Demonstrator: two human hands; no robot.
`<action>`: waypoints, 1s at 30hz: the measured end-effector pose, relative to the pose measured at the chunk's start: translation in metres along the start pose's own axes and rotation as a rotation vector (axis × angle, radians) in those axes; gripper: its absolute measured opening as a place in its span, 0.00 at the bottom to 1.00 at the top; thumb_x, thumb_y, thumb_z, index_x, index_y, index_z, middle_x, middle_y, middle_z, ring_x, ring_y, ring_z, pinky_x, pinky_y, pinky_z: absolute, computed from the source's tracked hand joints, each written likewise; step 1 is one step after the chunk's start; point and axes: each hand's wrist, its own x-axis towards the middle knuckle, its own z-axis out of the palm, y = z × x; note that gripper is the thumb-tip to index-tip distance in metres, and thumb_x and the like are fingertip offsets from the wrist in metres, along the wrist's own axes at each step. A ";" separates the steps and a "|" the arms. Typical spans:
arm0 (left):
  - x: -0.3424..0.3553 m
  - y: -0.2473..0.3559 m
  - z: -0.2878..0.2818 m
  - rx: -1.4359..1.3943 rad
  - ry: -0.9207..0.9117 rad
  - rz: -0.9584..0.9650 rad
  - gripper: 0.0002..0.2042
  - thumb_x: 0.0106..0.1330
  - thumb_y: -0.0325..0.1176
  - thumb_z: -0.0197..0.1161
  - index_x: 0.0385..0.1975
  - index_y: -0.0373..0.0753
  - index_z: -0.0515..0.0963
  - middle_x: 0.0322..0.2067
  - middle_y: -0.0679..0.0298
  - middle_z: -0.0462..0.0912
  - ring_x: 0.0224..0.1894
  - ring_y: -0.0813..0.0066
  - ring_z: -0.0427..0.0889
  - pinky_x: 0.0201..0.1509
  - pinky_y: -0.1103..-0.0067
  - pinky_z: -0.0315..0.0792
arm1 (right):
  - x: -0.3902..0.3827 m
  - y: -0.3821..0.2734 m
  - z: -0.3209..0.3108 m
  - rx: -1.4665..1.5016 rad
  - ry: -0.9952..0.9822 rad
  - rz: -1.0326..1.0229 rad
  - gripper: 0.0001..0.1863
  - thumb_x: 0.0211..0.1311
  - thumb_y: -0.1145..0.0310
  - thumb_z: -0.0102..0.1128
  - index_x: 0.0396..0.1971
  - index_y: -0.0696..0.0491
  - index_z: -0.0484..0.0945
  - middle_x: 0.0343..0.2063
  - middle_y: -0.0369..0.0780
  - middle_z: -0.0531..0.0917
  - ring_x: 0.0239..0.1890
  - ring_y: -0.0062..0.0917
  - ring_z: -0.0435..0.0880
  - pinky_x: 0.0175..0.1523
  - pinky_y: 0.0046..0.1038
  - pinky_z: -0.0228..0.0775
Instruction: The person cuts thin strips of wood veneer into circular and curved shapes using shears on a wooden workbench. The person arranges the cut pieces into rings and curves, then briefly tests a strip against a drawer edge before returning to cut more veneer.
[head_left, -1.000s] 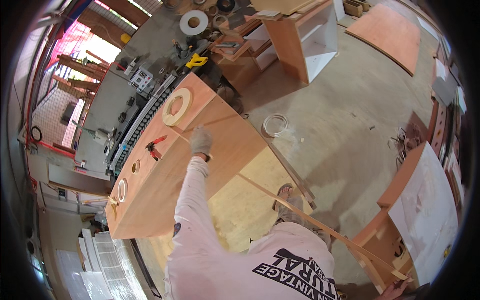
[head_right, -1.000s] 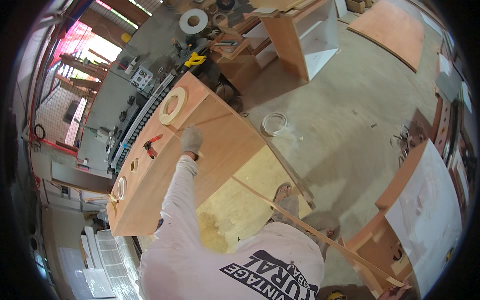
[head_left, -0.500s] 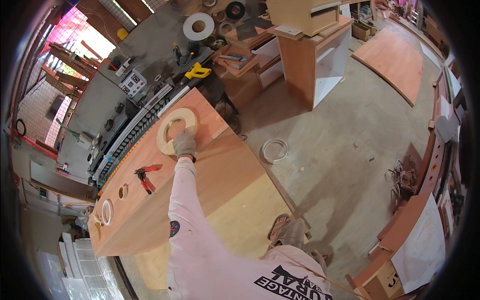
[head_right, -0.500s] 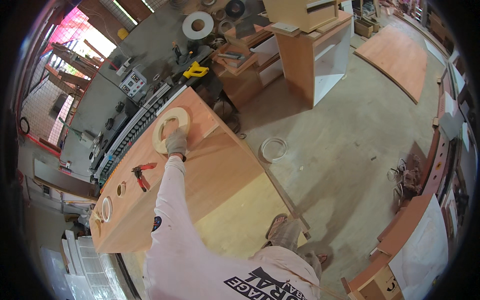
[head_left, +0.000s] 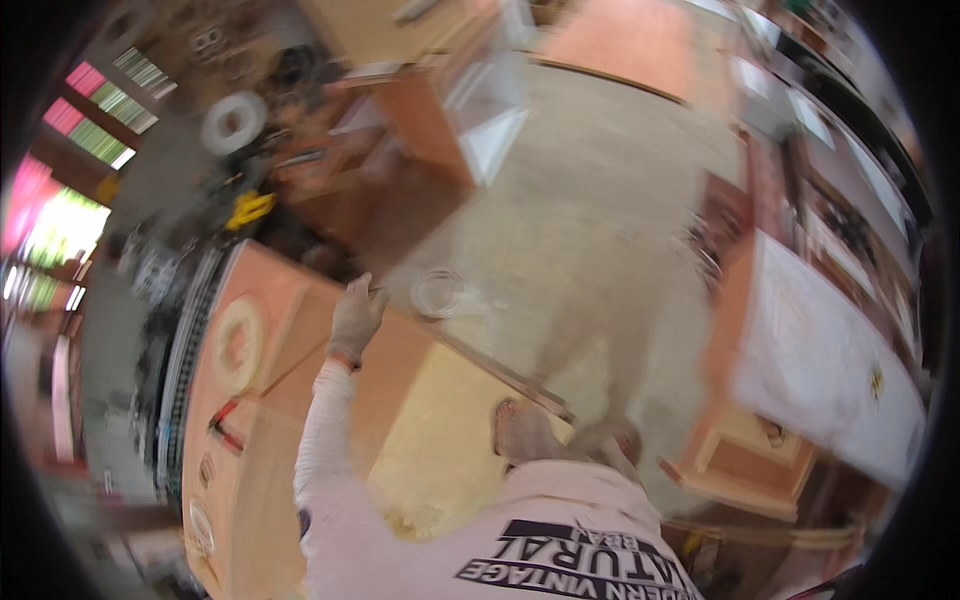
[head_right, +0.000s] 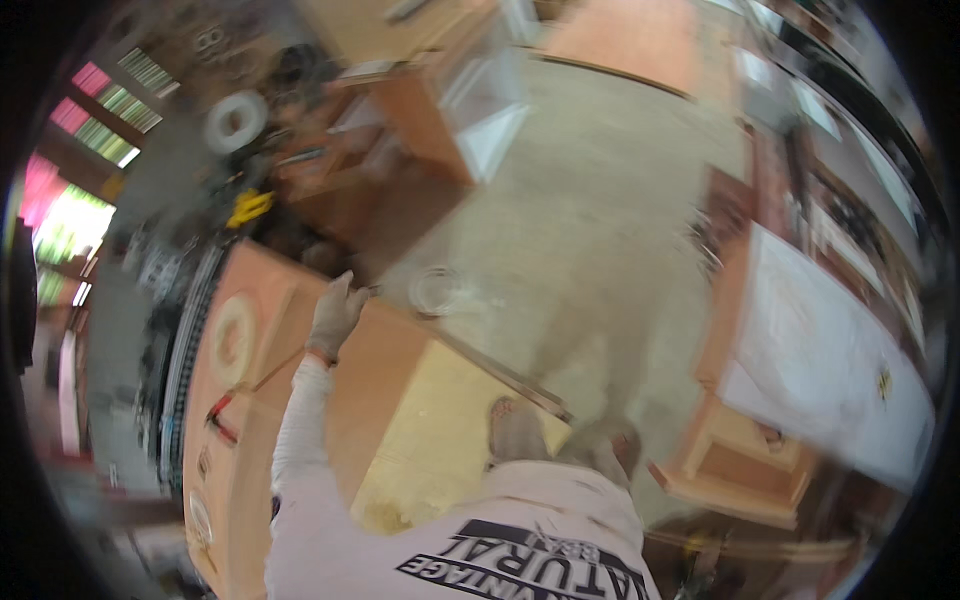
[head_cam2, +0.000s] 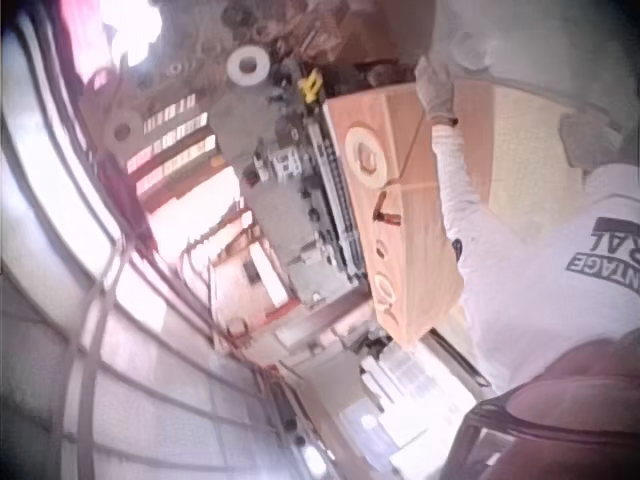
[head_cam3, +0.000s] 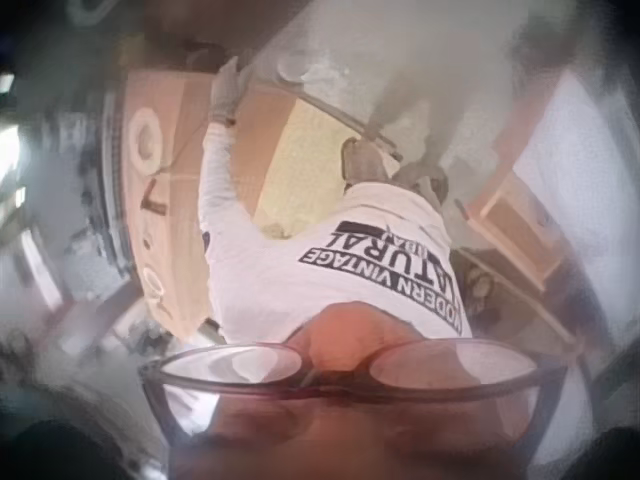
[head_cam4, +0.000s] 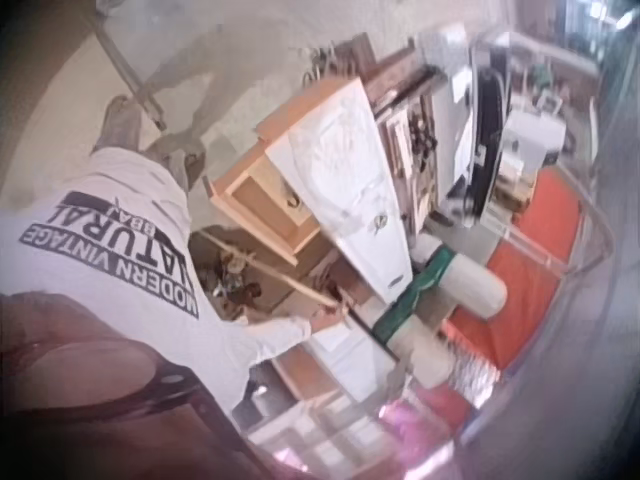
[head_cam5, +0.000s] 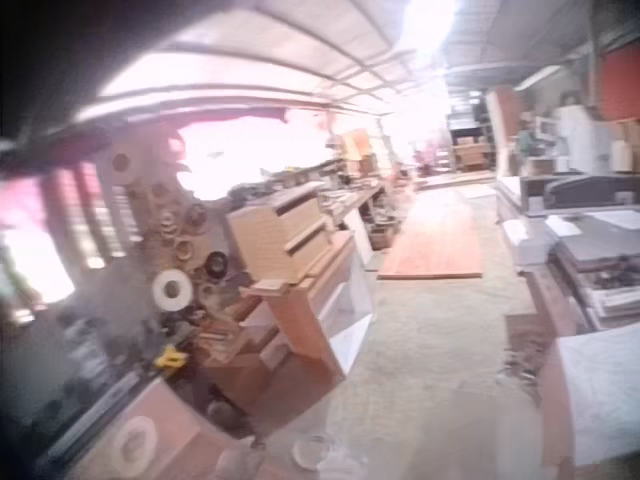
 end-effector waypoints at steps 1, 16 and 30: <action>-0.010 0.066 0.031 -0.264 -0.177 0.105 0.24 0.71 0.42 0.64 0.59 0.29 0.76 0.53 0.46 0.83 0.52 0.53 0.84 0.57 0.63 0.78 | 0.005 0.009 0.002 0.226 -0.031 0.042 0.26 0.80 0.57 0.50 0.70 0.54 0.68 0.67 0.42 0.73 0.69 0.33 0.70 0.76 0.36 0.58; -0.267 0.529 0.117 -0.333 -1.775 0.462 0.24 0.70 0.36 0.69 0.62 0.30 0.76 0.43 0.55 0.87 0.45 0.66 0.85 0.49 0.73 0.78 | -0.062 0.065 0.074 0.714 0.224 1.035 0.09 0.69 0.74 0.65 0.46 0.57 0.81 0.37 0.38 0.86 0.36 0.22 0.87 0.38 0.23 0.85; -0.288 0.455 0.193 -0.472 -1.380 0.634 0.33 0.68 0.49 0.66 0.69 0.36 0.69 0.53 0.46 0.80 0.59 0.49 0.75 0.61 0.63 0.70 | -0.097 0.092 0.138 1.107 0.074 1.145 0.11 0.72 0.72 0.63 0.49 0.61 0.81 0.39 0.38 0.86 0.37 0.24 0.87 0.41 0.26 0.86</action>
